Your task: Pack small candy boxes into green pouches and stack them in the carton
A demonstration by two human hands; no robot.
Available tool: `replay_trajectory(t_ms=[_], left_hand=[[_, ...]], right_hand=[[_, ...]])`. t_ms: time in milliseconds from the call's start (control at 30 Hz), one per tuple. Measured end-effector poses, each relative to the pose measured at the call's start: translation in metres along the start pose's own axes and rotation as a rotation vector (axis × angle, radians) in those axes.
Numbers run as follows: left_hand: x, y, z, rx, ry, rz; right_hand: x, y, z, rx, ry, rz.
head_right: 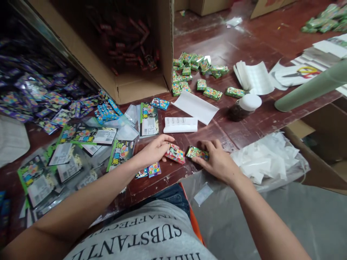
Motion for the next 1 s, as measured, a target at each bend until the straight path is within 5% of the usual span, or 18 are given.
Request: replay_trajectory(t_ms=[167,233,333,433,600,767,1000], left_hand=[[-0.006,-0.002,-0.020,-0.352,-0.293,0.103],[-0.007,0.003,-0.026,-0.486,-0.371,0.040],[0.004,0.031,-0.025,-0.676,-0.429,-0.136],[0.039,0.063,-0.007,-0.771,-0.505,-0.061],[0.102,0.102,0.054,-0.899,-0.336,0.217],[0.118,0.092,0.082,-0.833,-0.254,0.439],[0.127,0.090,0.073,-0.721,-0.288,0.284]], right_hand=[[-0.001,-0.014,0.005,0.040,0.023,0.122],[-0.005,-0.020,0.013,0.080,-0.011,0.131],[-0.010,-0.020,0.028,0.065,0.030,0.111],[-0.013,-0.013,0.042,0.076,0.278,0.061],[-0.016,-0.046,0.072,0.087,0.787,0.370],[-0.037,-0.082,0.107,0.048,0.928,0.445],[-0.046,-0.099,0.137,0.102,0.917,0.385]])
Point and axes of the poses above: each hand's wrist, its own x-axis away from the middle knuckle, its own y-axis out of the back of the hand, z = x × y, the point moved 7 cm from there along -x, towards the middle knuckle, and after that the axes turned 12 degrees about -x, right-handed, at the moved point
